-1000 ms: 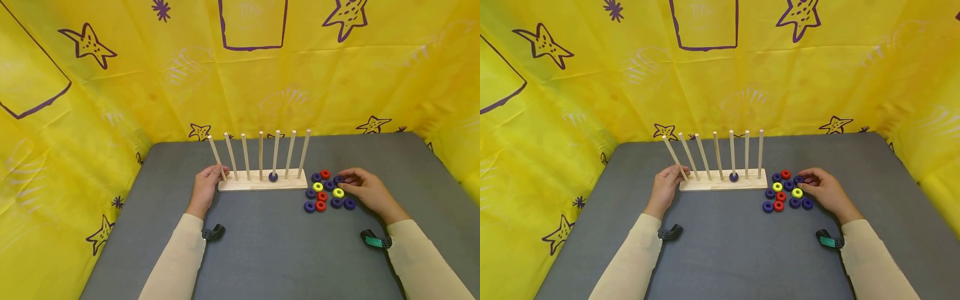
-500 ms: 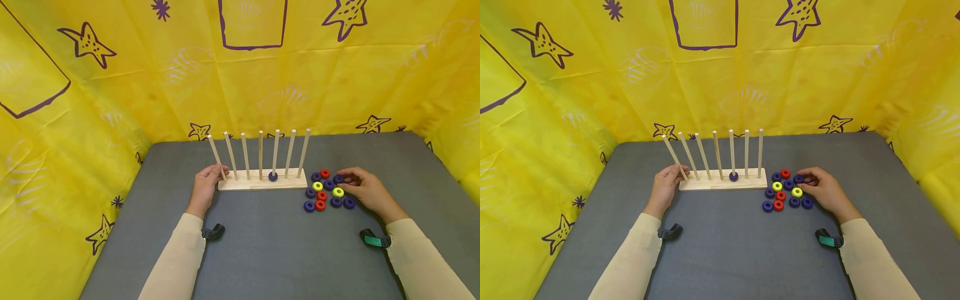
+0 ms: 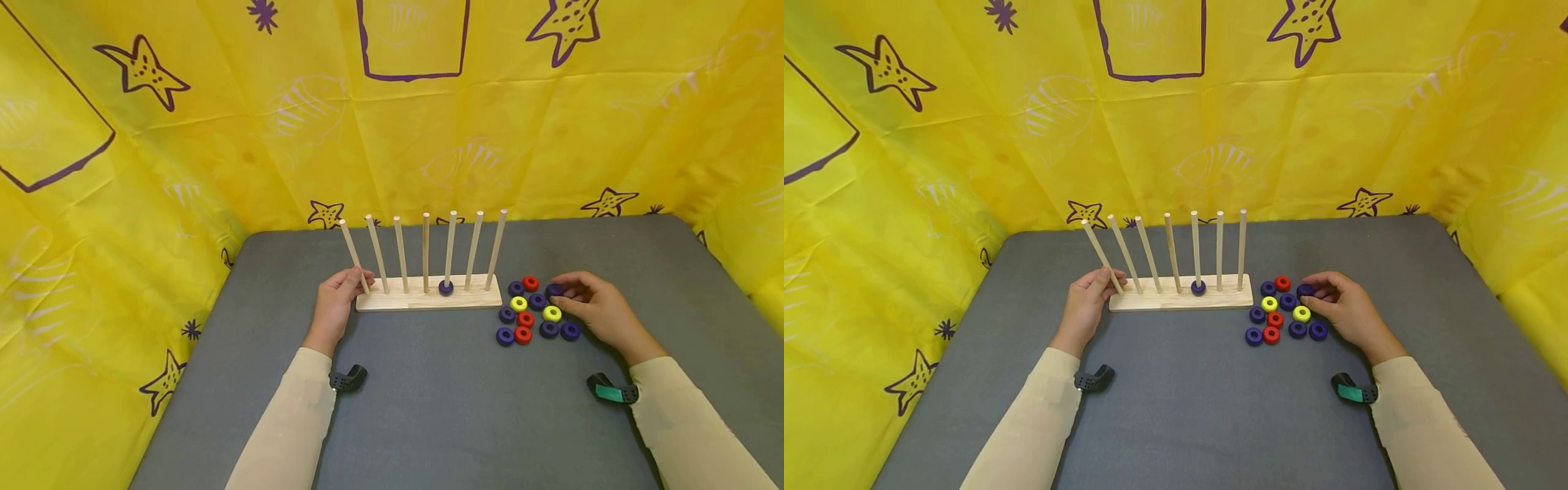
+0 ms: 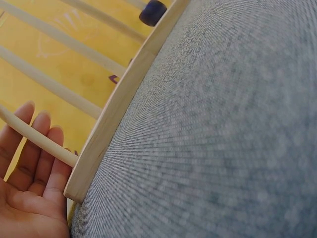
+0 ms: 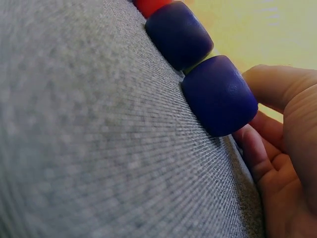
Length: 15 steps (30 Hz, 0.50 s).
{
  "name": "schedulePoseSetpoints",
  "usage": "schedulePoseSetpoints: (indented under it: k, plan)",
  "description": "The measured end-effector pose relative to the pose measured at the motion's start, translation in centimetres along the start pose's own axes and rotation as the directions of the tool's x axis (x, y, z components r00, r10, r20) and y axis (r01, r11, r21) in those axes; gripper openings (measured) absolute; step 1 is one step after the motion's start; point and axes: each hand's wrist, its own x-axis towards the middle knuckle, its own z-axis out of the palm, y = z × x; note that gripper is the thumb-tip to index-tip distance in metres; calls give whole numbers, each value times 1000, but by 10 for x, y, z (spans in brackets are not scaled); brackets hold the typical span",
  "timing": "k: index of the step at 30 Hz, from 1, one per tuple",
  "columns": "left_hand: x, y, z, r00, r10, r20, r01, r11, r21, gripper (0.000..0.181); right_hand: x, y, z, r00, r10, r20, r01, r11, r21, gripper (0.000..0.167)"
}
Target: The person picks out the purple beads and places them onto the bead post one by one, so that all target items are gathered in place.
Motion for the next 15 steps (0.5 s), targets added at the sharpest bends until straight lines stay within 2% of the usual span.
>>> schedulePoseSetpoints:
  k: [15]
  plan:
    - [0,0,0,1000,-3,-1,3,1000,7,40,-2,-4,-1,999,27,-47,-27,1000,-1,28]
